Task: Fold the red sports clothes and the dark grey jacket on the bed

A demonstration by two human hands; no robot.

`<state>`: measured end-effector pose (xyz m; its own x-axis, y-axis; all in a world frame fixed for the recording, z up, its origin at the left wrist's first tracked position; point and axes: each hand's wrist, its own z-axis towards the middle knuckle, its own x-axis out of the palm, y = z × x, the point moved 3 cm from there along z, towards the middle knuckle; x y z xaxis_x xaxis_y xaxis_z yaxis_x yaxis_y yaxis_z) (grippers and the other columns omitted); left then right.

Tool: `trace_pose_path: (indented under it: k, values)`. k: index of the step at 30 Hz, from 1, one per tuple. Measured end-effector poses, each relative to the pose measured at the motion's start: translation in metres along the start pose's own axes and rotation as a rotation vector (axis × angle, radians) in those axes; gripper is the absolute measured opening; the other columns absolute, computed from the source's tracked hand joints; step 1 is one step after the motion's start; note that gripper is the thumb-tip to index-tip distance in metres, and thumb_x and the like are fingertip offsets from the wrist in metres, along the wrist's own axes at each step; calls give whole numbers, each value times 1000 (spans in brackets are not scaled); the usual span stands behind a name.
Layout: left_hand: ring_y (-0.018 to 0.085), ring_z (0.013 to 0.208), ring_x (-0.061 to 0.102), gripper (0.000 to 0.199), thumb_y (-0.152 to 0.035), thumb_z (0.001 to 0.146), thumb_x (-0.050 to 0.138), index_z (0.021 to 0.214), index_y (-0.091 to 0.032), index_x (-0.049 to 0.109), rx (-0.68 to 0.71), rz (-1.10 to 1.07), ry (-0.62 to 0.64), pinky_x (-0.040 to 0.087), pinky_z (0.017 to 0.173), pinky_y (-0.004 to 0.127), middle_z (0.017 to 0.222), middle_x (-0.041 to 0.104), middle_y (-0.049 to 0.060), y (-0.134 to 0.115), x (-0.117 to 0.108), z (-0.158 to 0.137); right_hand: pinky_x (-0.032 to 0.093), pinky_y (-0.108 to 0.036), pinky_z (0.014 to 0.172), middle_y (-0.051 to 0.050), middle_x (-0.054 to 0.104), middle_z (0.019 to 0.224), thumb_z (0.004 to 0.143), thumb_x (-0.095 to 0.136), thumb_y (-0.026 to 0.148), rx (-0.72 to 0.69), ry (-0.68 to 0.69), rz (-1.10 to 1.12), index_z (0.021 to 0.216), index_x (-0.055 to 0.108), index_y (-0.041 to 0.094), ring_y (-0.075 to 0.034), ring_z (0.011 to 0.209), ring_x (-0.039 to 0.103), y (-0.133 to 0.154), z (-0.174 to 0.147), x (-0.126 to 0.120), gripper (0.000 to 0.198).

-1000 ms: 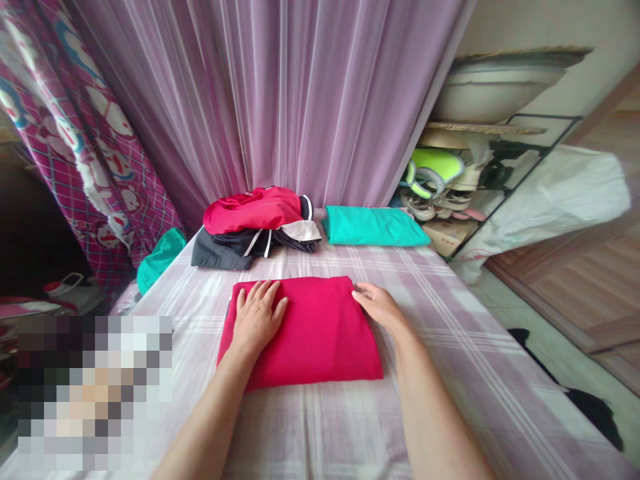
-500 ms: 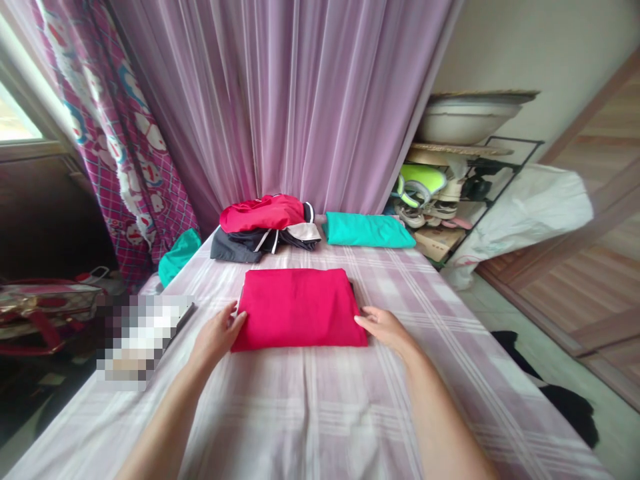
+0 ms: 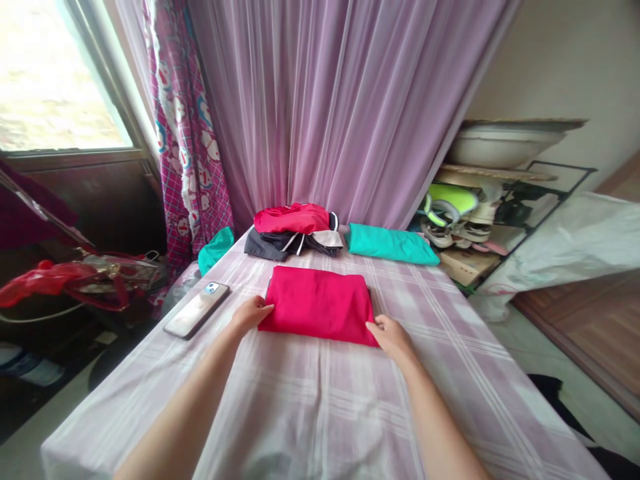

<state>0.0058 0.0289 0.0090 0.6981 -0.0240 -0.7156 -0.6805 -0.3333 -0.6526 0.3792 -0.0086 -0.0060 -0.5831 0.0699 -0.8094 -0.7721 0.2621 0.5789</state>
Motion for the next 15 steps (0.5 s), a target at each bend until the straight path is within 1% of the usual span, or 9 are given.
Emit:
trace_pose_path:
  k: [3,6,9,12,15]
  values:
    - [18,67,65,26,-44,77,64,81,-19,64,-25,-96,15,38,53,24,66,67,0,-4,4,-4,35,-24,58,-3,74,83,86,56,36,11,-115,-65,85,66,23,-17,73,65,14,-11,-3,16]
    - [19,74,70,29,-44,85,57,91,-17,66,-25,-215,81,46,56,23,76,73,3,-12,6,-12,33,-25,59,-3,73,83,88,53,33,-53,-187,-100,88,64,24,-17,74,65,28,-18,-8,14]
    - [18,85,73,28,-37,91,52,106,-17,64,10,-325,125,53,64,23,91,77,5,-26,3,-17,31,-25,59,-2,71,80,88,52,31,-128,-233,-127,86,62,24,-17,72,63,40,-17,-18,13]
    - [18,89,73,33,-29,89,56,120,-18,58,41,-489,110,56,69,25,102,76,6,-46,-3,-16,31,-26,60,-2,70,79,88,50,29,-226,-304,-154,85,61,24,-16,70,61,55,-7,-34,12]
    - [18,87,74,40,-26,87,60,125,-18,56,113,-580,117,58,73,27,103,76,6,-80,-5,-5,31,-27,61,-3,70,84,88,49,24,-302,-373,-209,86,61,23,-17,73,60,72,11,-54,12]
